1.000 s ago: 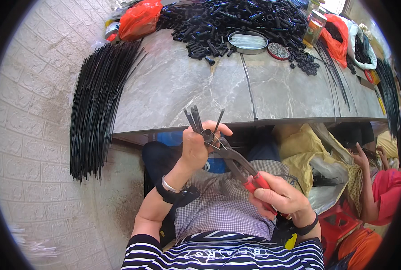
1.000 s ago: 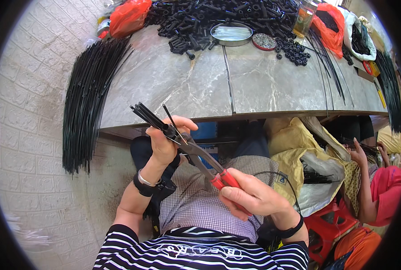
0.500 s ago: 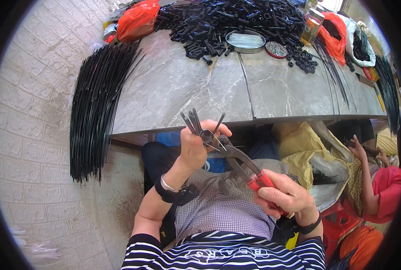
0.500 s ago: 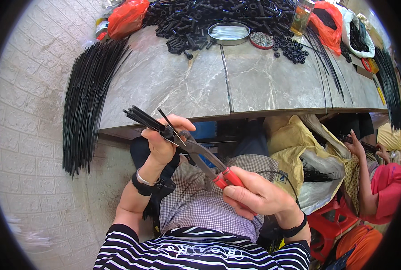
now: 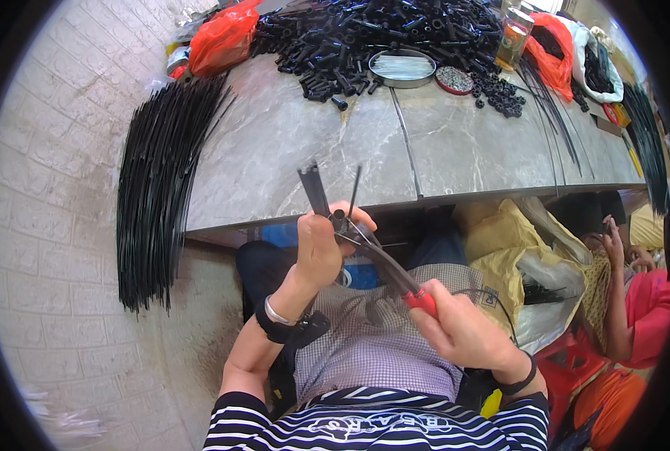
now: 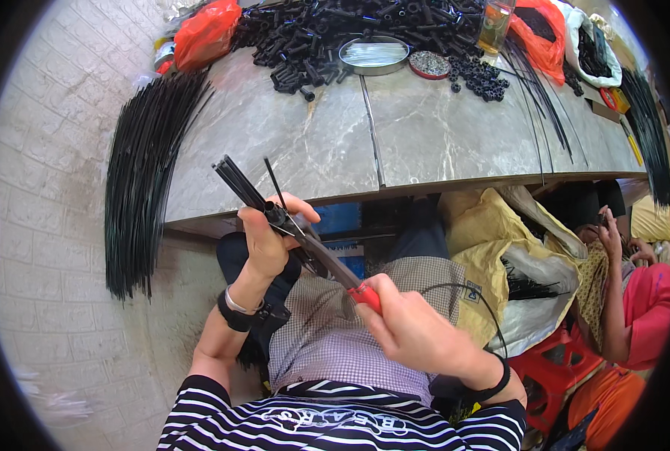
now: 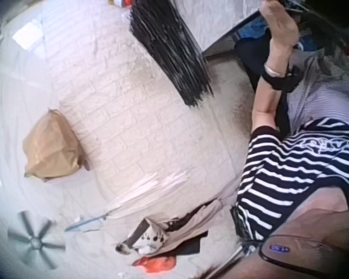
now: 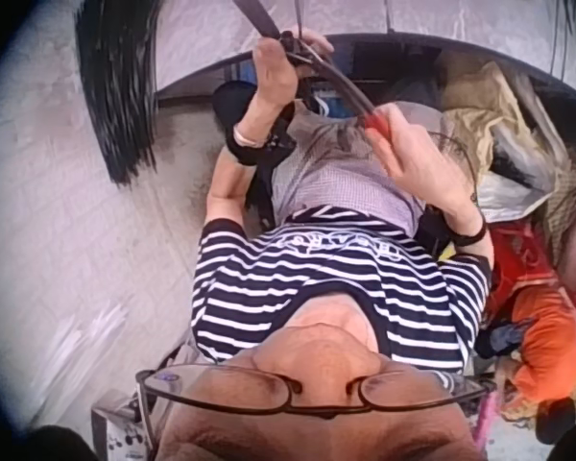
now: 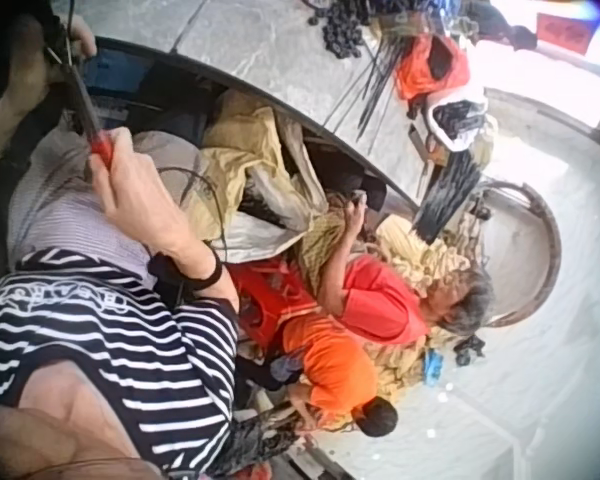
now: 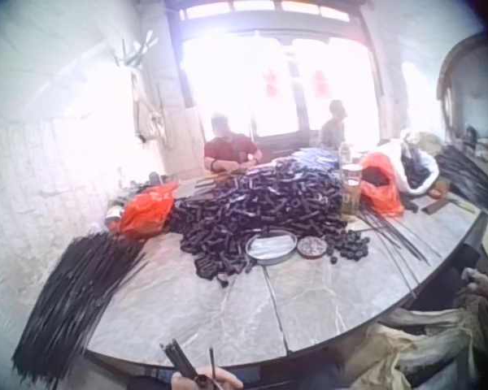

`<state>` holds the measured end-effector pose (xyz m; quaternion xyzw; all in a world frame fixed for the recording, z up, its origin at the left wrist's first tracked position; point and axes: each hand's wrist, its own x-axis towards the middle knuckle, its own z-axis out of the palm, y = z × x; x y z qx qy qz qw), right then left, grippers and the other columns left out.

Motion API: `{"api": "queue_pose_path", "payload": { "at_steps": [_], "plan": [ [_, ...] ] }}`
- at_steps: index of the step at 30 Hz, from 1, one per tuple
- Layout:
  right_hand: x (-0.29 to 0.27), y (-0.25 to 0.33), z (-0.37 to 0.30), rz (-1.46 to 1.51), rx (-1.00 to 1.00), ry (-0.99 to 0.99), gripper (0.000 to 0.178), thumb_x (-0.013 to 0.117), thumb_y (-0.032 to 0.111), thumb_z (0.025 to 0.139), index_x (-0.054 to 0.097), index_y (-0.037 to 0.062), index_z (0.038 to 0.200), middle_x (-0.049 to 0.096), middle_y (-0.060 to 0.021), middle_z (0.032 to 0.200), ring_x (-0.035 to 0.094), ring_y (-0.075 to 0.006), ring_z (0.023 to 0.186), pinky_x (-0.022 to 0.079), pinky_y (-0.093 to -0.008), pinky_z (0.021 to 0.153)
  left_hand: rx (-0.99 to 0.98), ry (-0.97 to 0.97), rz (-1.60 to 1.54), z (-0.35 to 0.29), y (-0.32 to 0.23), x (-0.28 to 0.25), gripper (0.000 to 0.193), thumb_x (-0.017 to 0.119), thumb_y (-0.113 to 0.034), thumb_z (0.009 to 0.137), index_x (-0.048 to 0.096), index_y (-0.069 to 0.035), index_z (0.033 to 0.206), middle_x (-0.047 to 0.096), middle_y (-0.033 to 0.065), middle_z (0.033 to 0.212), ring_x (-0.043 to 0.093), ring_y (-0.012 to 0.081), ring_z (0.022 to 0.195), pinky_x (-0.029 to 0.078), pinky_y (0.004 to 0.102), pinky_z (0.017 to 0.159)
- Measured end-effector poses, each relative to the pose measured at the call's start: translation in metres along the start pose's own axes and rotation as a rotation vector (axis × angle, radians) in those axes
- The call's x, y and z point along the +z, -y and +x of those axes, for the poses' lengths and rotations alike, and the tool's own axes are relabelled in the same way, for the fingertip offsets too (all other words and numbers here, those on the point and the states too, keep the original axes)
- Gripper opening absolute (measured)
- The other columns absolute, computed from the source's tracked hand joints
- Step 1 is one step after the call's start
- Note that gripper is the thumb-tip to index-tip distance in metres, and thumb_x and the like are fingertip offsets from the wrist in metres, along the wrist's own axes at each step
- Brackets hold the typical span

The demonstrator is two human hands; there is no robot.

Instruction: Assembling black plastic fittings onto thin rods using hands and pliers.

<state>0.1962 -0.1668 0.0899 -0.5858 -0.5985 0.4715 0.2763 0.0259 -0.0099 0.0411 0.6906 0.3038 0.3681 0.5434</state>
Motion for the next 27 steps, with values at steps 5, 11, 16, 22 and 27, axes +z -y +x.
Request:
{"api": "queue_pose_path", "payload": {
  "at_steps": [5,11,16,22,27],
  "plan": [
    [0.015,-0.006,0.007,-0.001,-0.024,-0.086,0.023,0.053,0.013,0.093,0.042,-0.0029,0.106,0.058,-0.0227,0.067,0.059,-0.0424,0.063,0.045,-0.0451,0.056,-0.139,0.066,-0.418,0.009,0.016,-0.003,0.101,0.018,-0.083,0.079,0.063,0.006,0.094,0.037,-0.0068,0.046,0.029,0.003,0.04,0.024,0.0208,0.039],
    [-0.007,-0.017,0.023,-0.001,-0.141,-0.265,0.027,0.056,0.009,0.087,0.05,-0.0024,0.111,0.059,-0.0208,0.086,0.06,-0.0365,0.081,0.046,-0.041,0.069,-0.006,0.219,-0.674,0.017,0.03,-0.021,0.101,0.017,-0.079,0.083,0.053,0.009,0.117,0.025,-0.0078,0.042,0.022,0.0047,0.036,0.022,0.0224,0.037],
    [-0.039,-0.047,0.067,-0.616,-0.13,-0.731,0.038,0.062,0.01,0.083,0.05,-0.0019,0.117,0.057,-0.0202,0.099,0.057,-0.0389,0.089,0.048,-0.0427,0.075,0.045,0.265,-0.716,0.014,0.032,-0.033,0.096,0.017,-0.077,0.083,0.055,0.007,0.11,0.025,-0.0061,0.042,0.023,0.0058,0.036,0.023,0.0229,0.037],
    [-0.064,-0.075,0.1,-0.939,0.038,-0.821,0.049,0.066,0.01,0.079,0.048,-0.0012,0.124,0.054,-0.0183,0.115,0.051,-0.0349,0.109,0.045,-0.0426,0.087,0.166,-0.053,-0.409,-0.004,0.027,-0.031,0.092,0.022,-0.077,0.083,0.056,0.007,0.096,0.028,-0.0054,0.044,0.026,0.0061,0.037,0.023,0.0228,0.037],
    [-0.018,-0.028,0.066,-0.506,-0.439,-0.651,0.056,0.071,0.008,0.075,0.049,-0.0041,0.125,0.049,-0.024,0.126,0.048,-0.0402,0.117,0.039,-0.0424,0.1,0.204,-0.052,-0.236,-0.032,-0.022,-0.031,0.096,0.026,-0.084,0.075,0.059,0.006,0.084,0.036,-0.0042,0.045,0.03,0.005,0.038,0.023,0.0228,0.038]
  ]
}}
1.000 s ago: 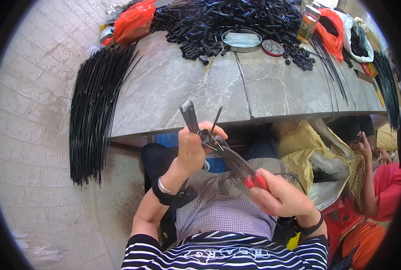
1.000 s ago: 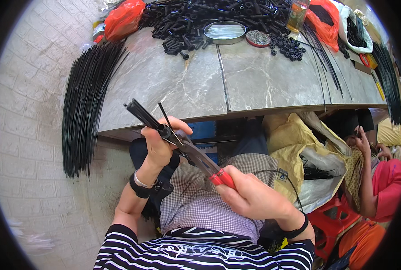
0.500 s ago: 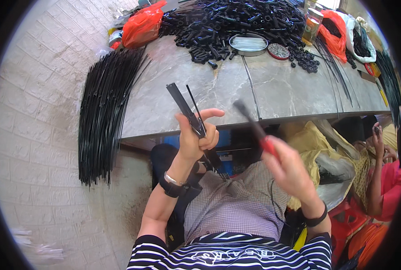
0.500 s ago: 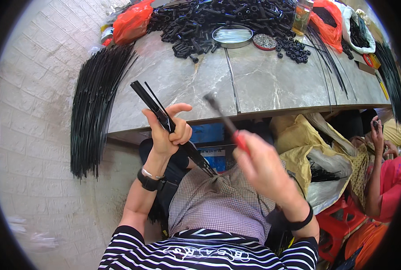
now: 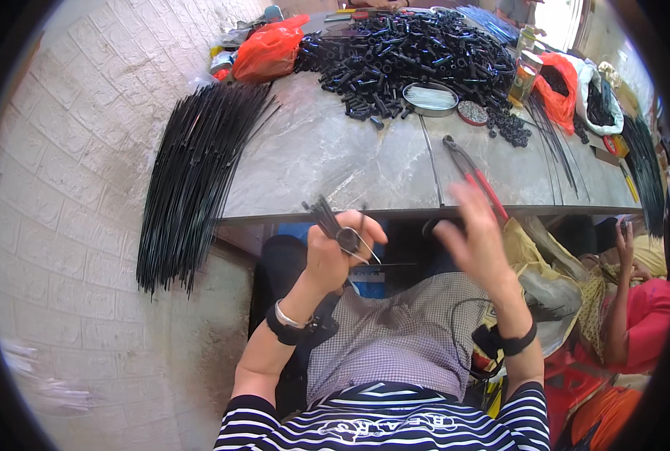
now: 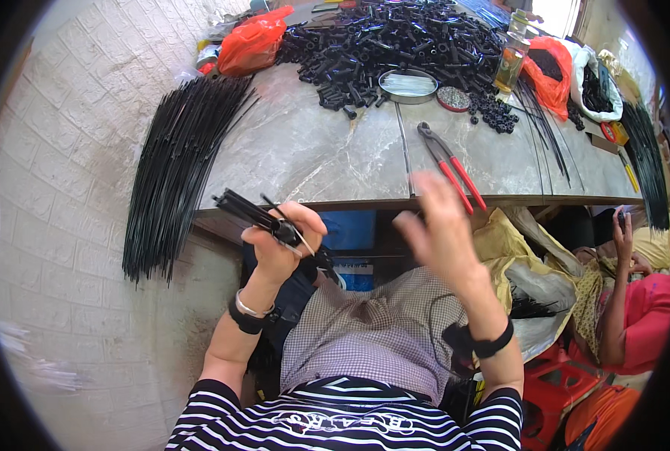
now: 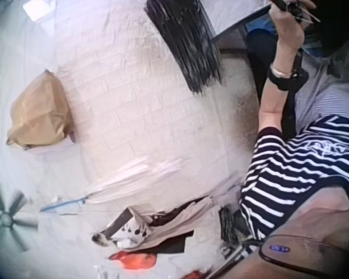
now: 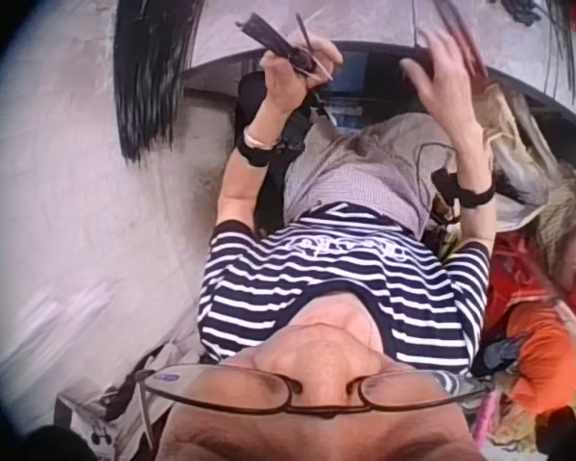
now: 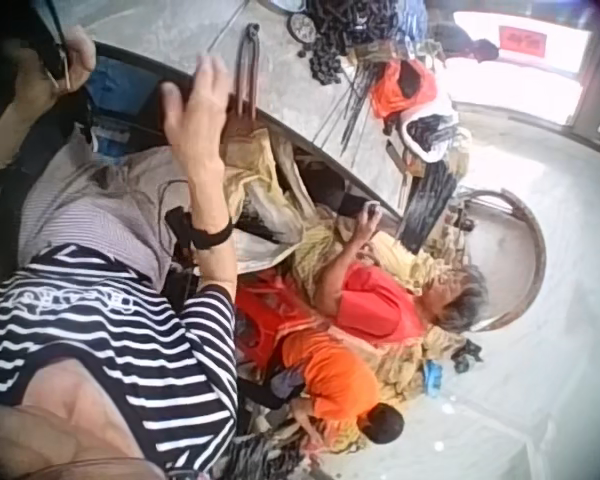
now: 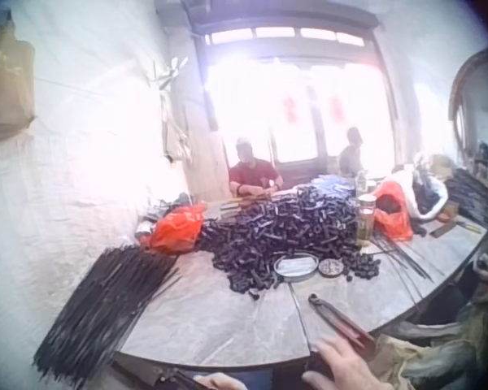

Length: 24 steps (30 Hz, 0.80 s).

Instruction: Assembling black plastic fittings onto thin rods using hands and pliers.

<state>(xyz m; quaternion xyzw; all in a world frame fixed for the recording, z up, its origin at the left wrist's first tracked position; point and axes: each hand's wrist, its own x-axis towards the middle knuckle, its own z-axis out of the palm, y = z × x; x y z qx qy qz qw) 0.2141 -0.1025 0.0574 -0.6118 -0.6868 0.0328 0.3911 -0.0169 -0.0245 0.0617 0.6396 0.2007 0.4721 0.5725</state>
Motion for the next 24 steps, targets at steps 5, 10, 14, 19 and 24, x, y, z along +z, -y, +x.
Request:
{"api": "queue_pose_path", "payload": {
  "at_steps": [5,10,14,19,24],
  "plan": [
    [0.02,0.045,-0.025,0.802,-0.034,0.6,0.05,0.067,0.014,0.084,0.047,-0.002,0.127,0.056,-0.0179,0.117,0.054,-0.0282,0.111,0.042,-0.0349,0.096,-0.173,0.517,-0.519,0.012,-0.036,0.034,0.101,0.023,-0.086,0.074,0.058,0.008,0.086,0.041,-0.0047,0.048,0.035,0.003,0.042,0.024,0.0205,0.04],
    [0.049,0.027,-0.055,0.836,0.236,0.685,0.023,0.049,0.02,0.094,0.06,-0.0004,0.097,0.063,-0.0087,0.086,0.06,-0.0195,0.085,0.046,-0.0339,0.081,-0.285,0.493,-0.64,0.021,0.016,0.046,0.098,0.026,-0.083,0.075,0.054,0.006,0.103,0.04,-0.0022,0.05,0.038,0.0089,0.042,0.033,0.0245,0.041],
    [0.05,0.012,-0.057,0.857,0.3,0.62,0.024,0.047,0.02,0.094,0.059,-0.0007,0.089,0.063,-0.008,0.082,0.06,-0.0184,0.081,0.047,-0.0326,0.077,-0.168,0.402,-0.51,0.019,0.018,0.045,0.087,0.059,-0.06,0.082,0.027,-0.004,0.141,0.058,0.0119,0.094,0.06,0.0188,0.082,0.05,0.032,0.074],
    [0.059,0.007,-0.057,0.917,0.384,0.611,0.026,0.046,0.022,0.094,0.06,0.0002,0.088,0.063,-0.0058,0.08,0.059,-0.0163,0.079,0.046,-0.0311,0.076,0.101,0.228,-0.052,0.024,0.014,0.034,0.086,0.057,0.005,0.087,0.002,-0.017,0.15,0.052,0.0224,0.125,0.062,0.0252,0.102,0.05,0.0373,0.088],
    [0.053,-0.001,-0.042,1.112,0.444,0.516,0.031,0.057,0.01,0.091,0.05,-0.001,0.119,0.061,-0.0075,0.105,0.058,-0.0145,0.097,0.047,-0.0305,0.089,0.031,0.27,0.054,0.036,0.023,0.024,0.043,0.053,0.011,0.088,0.04,-0.006,0.126,0.056,0.0205,0.121,0.063,0.0222,0.101,0.053,0.033,0.085]
  ]
}}
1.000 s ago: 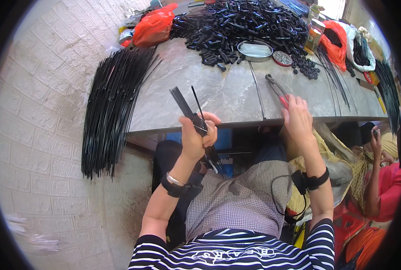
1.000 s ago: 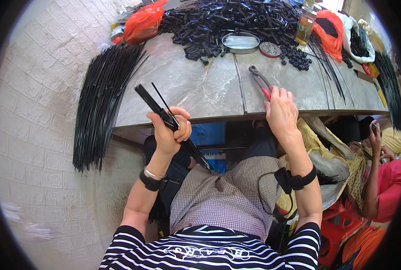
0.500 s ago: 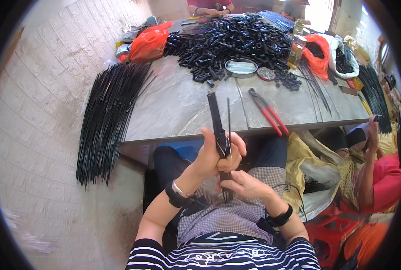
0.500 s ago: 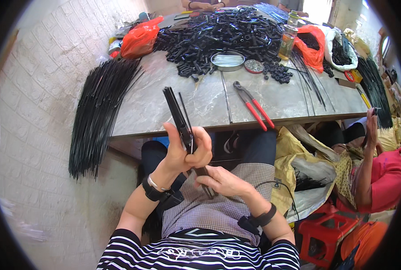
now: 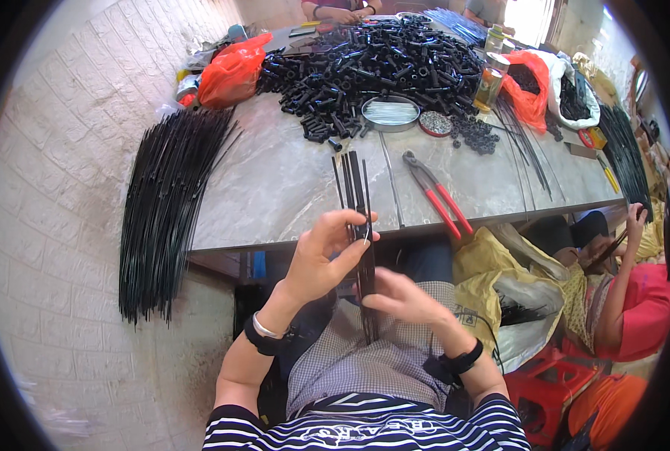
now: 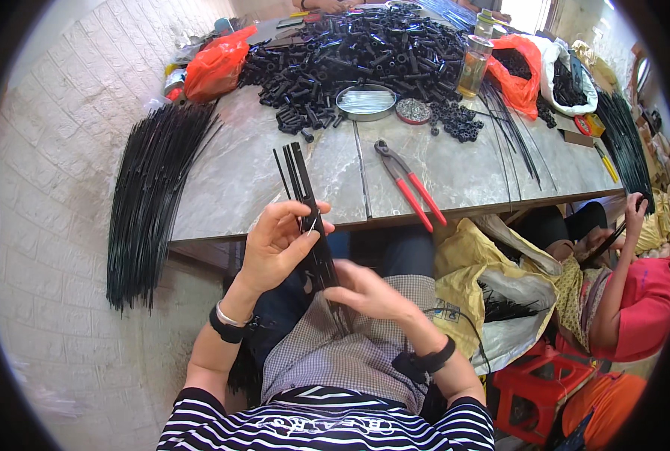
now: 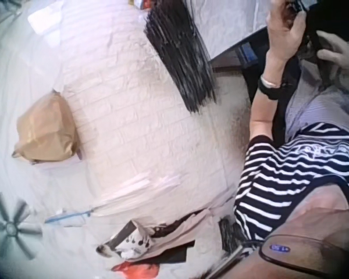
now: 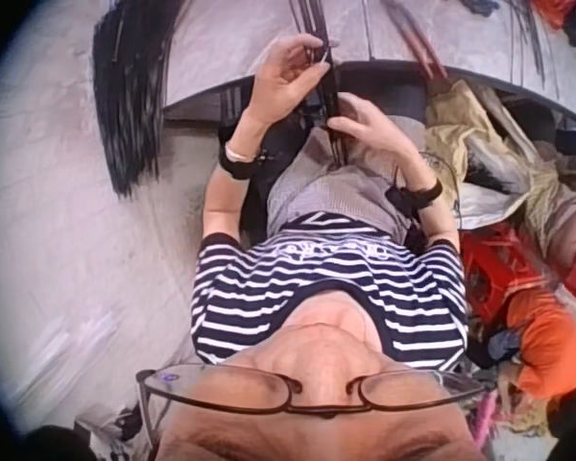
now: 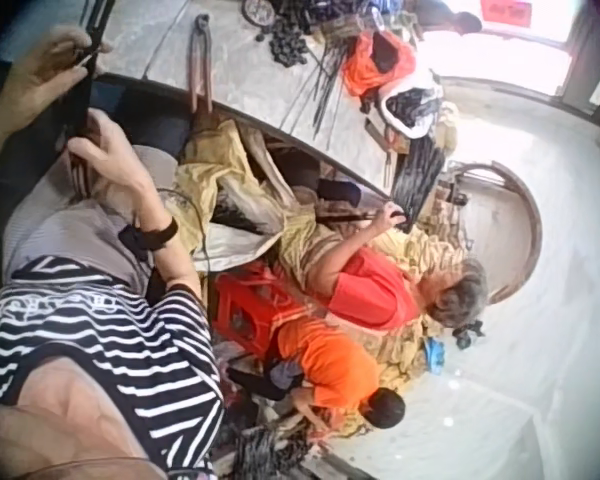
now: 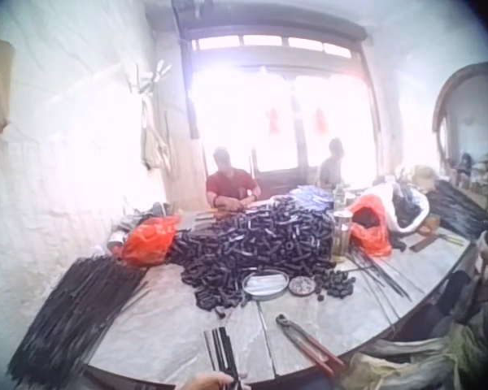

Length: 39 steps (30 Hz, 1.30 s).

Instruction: Assembling black plastic fittings onto thin rods using hands and pliers.

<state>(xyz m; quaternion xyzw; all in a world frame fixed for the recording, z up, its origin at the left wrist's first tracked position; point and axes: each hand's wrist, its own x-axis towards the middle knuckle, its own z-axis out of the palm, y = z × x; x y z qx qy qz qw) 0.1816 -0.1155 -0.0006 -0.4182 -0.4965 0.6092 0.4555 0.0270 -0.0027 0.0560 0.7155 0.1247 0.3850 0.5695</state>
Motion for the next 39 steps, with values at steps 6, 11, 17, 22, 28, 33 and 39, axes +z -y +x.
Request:
{"api": "queue_pose_path", "payload": {
  "at_steps": [6,11,17,22,28,33,39],
  "plan": [
    [-0.036,0.106,0.029,0.062,-0.364,-0.253,0.052,0.066,0.005,0.084,0.043,-0.0033,0.13,0.051,-0.0105,0.122,0.054,-0.0196,0.11,0.049,-0.0325,0.09,-0.027,0.02,0.076,0.013,0.001,-0.003,0.03,0.058,0.01,0.085,0.044,-0.003,0.109,0.06,0.0172,0.112,0.064,0.0153,0.089,0.054,0.026,0.074],
    [-0.048,0.13,0.051,-0.121,-0.076,0.073,0.042,0.068,0.009,0.082,0.055,-0.0027,0.12,0.06,-0.0075,0.112,0.056,-0.014,0.104,0.049,-0.0313,0.089,-0.062,0.062,0.105,0.016,0.001,-0.001,0.03,0.063,0.008,0.083,0.046,-0.002,0.106,0.057,0.0032,0.09,0.06,0.0073,0.072,0.05,0.0207,0.058],
    [-0.05,0.132,0.065,-0.157,-0.005,0.158,0.035,0.055,0.004,0.077,0.059,-0.0044,0.11,0.065,-0.0102,0.101,0.059,-0.0128,0.091,0.049,-0.0271,0.077,-0.044,0.06,0.1,0.018,0.002,-0.002,0.027,0.069,0.006,0.078,0.05,-0.003,0.095,0.056,-0.0003,0.081,0.057,0.0035,0.071,0.047,0.0193,0.057],
    [-0.047,0.136,0.083,-0.326,0.047,0.097,0.033,0.05,0.001,0.07,0.064,-0.0049,0.099,0.065,-0.0078,0.081,0.057,-0.0114,0.069,0.045,-0.0272,0.06,-0.008,0.096,0.154,0.027,0.002,-0.014,0.026,0.071,0.004,0.078,0.051,-0.003,0.093,0.055,-0.0003,0.077,0.054,0.003,0.063,0.042,0.0195,0.05],
    [-0.063,0.139,0.105,-0.316,0.03,0.318,0.051,0.059,0.004,0.078,0.049,-0.0034,0.128,0.06,-0.0122,0.118,0.056,-0.0181,0.108,0.048,-0.0315,0.09,-0.071,0.045,0.077,0.023,0.017,-0.031,0.023,0.069,0.002,0.081,0.052,-0.002,0.095,0.06,0.0014,0.078,0.058,0.005,0.066,0.046,0.0209,0.055],
    [-0.114,0.141,0.16,-0.095,0.025,0.275,0.068,0.072,0.023,0.083,0.039,0.0018,0.139,0.055,-0.0115,0.127,0.057,-0.0203,0.11,0.053,-0.0343,0.085,-0.087,-0.016,0.063,0.015,0.024,-0.042,0.02,0.067,0.003,0.083,0.054,-0.001,0.097,0.064,0.0042,0.082,0.062,0.0069,0.069,0.05,0.0221,0.057],
    [-0.129,0.1,0.281,-1.111,-0.106,-0.454,0.032,0.071,0.029,0.079,0.067,-0.0015,0.09,0.068,-0.0182,0.088,0.067,-0.0303,0.083,0.053,-0.0389,0.071,-0.122,-0.022,0.088,0.013,0.025,-0.041,0.019,0.067,0.004,0.082,0.055,0.0,0.095,0.064,0.0056,0.084,0.062,0.0065,0.066,0.051,0.022,0.056]
  ]
}}
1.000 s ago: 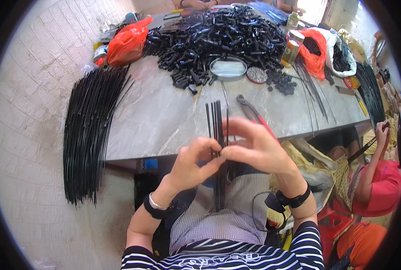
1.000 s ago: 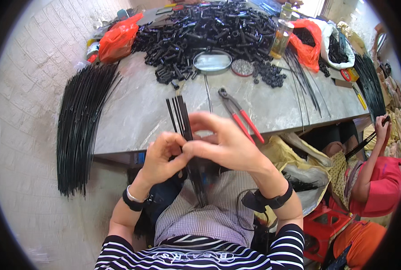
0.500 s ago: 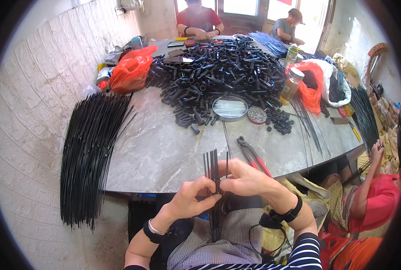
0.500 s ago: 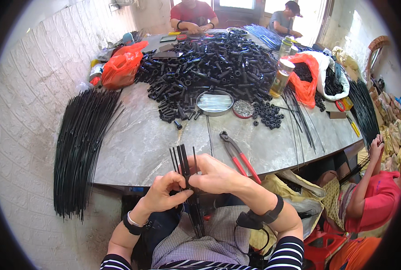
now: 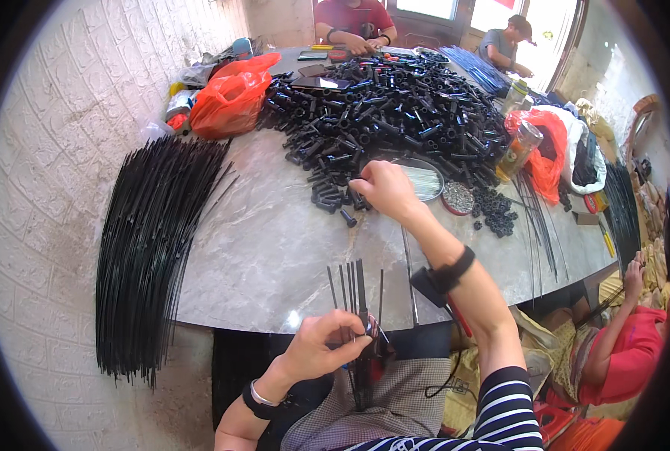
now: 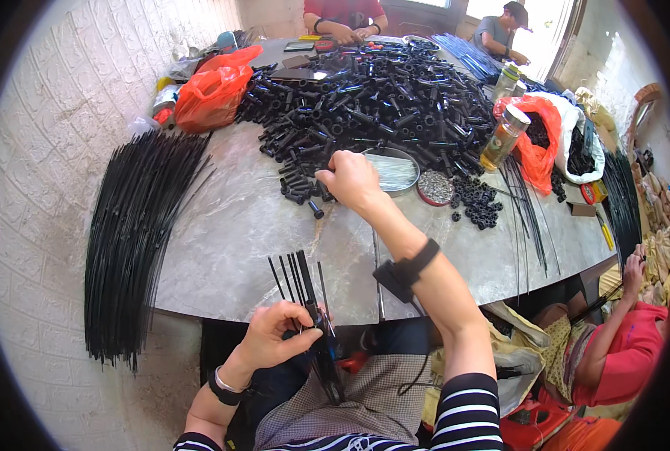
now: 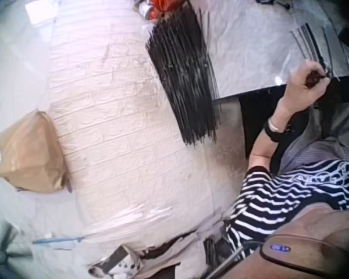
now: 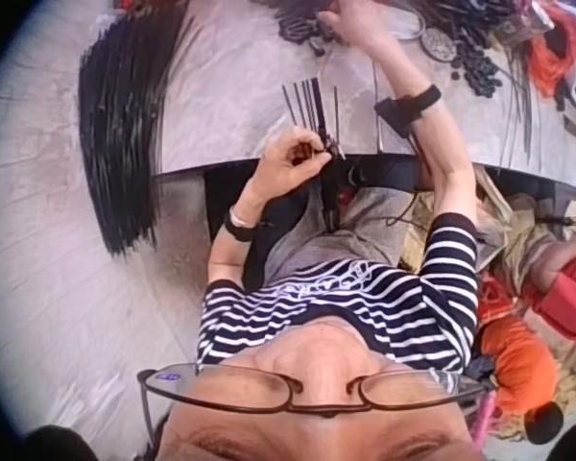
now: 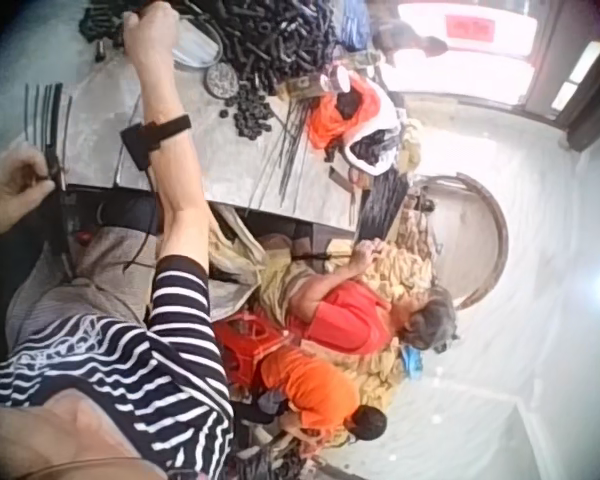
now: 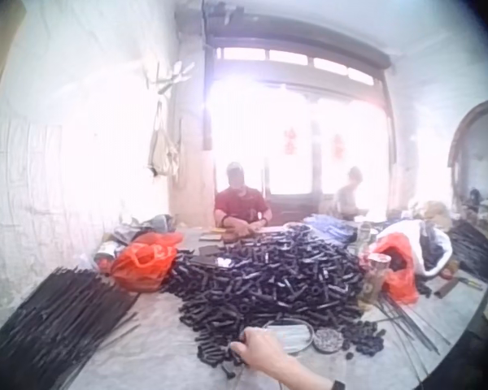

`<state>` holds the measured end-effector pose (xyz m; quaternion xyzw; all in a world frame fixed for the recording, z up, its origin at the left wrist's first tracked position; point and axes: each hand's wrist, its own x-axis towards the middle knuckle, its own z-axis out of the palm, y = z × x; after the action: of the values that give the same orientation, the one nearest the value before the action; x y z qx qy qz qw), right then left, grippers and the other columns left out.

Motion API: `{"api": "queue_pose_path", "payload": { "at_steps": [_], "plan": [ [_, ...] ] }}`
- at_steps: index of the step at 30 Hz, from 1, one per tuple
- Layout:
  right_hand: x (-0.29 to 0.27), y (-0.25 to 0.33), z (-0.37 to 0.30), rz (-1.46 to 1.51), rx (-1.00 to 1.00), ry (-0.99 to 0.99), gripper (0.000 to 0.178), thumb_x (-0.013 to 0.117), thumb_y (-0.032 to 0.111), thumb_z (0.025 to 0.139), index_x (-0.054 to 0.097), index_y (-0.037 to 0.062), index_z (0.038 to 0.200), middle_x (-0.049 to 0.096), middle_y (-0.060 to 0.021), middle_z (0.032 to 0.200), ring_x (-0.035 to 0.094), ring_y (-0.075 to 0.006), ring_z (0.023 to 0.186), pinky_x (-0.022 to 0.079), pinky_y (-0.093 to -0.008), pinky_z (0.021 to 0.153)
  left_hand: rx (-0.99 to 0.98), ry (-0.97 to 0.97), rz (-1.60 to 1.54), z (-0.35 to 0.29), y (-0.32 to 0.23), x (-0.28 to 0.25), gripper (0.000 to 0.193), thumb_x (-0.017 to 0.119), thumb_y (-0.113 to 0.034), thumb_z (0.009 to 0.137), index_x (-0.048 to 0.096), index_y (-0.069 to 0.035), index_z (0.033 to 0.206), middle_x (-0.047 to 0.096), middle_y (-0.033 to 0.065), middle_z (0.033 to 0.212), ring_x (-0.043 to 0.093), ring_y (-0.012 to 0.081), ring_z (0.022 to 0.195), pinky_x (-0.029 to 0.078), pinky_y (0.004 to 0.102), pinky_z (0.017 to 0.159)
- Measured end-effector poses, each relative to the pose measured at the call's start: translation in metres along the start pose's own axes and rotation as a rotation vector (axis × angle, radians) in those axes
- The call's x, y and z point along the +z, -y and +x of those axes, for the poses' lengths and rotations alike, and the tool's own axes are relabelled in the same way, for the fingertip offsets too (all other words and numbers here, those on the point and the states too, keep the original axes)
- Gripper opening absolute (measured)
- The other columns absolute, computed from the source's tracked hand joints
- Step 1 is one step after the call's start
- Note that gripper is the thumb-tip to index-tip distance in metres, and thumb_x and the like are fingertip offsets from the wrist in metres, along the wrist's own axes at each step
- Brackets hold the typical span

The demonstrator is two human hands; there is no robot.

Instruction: Assembling black plastic fittings onto thin rods using hands and pliers.

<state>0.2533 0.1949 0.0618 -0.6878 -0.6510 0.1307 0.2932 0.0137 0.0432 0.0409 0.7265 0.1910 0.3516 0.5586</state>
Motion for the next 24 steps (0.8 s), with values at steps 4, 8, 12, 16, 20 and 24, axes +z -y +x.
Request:
{"api": "queue_pose_path", "payload": {
  "at_steps": [4,8,12,16,20,24],
  "plan": [
    [0.013,0.018,0.014,-0.295,0.122,0.089,0.031,0.071,0.029,0.074,0.068,-0.0001,0.086,0.068,-0.02,0.093,0.065,-0.0368,0.091,0.053,-0.0436,0.077,0.032,-0.036,-0.031,-0.005,-0.002,0.0,0.019,0.067,0.005,0.081,0.055,0.0,0.095,0.064,0.0055,0.085,0.062,0.0063,0.068,0.051,0.0218,0.057],
    [0.015,0.004,0.024,-0.244,0.149,0.014,0.03,0.07,0.028,0.071,0.07,0.0016,0.085,0.069,-0.0197,0.089,0.067,-0.0351,0.088,0.053,-0.0419,0.079,0.044,-0.045,-0.005,-0.008,-0.004,-0.001,0.02,0.068,0.004,0.081,0.056,-0.001,0.096,0.064,0.0055,0.085,0.062,0.0063,0.069,0.052,0.0219,0.058],
    [-0.025,0.002,0.007,0.119,0.09,-0.075,0.032,0.068,0.031,0.071,0.073,0.0002,0.081,0.069,-0.0187,0.075,0.068,-0.0287,0.071,0.053,-0.0363,0.072,0.011,-0.08,-0.11,-0.017,0.006,0.003,0.019,0.068,0.003,0.082,0.056,-0.001,0.096,0.064,0.0042,0.085,0.06,0.0043,0.066,0.048,0.0196,0.055],
    [-0.074,0.022,-0.045,0.448,0.165,0.009,0.036,0.069,0.031,0.078,0.07,-0.0046,0.084,0.064,-0.008,0.064,0.061,-0.0106,0.058,0.049,-0.0278,0.05,-0.005,-0.134,-0.099,-0.015,0.003,0.007,0.016,0.067,0.002,0.083,0.055,-0.003,0.094,0.063,-0.0001,0.077,0.056,0.0018,0.061,0.043,0.0175,0.052],
    [-0.107,0.037,-0.097,0.578,0.105,-0.005,0.032,0.069,0.025,0.082,0.067,-0.0058,0.089,0.065,-0.0058,0.071,0.061,-0.0086,0.06,0.045,-0.0219,0.046,-0.006,-0.142,-0.123,-0.014,0.004,0.011,0.016,0.066,0.002,0.084,0.055,-0.003,0.093,0.06,-0.0021,0.07,0.054,0.0002,0.058,0.04,0.0163,0.049],
    [-0.131,0.044,-0.136,0.626,0.1,0.0,0.03,0.068,0.023,0.083,0.066,-0.0055,0.091,0.065,-0.0055,0.075,0.062,-0.0084,0.062,0.045,-0.021,0.046,0.04,-0.147,-0.099,-0.009,-0.001,0.019,0.017,0.066,0.003,0.083,0.055,-0.003,0.093,0.057,-0.0039,0.07,0.05,-0.0014,0.057,0.036,0.0156,0.047]
  ]
}}
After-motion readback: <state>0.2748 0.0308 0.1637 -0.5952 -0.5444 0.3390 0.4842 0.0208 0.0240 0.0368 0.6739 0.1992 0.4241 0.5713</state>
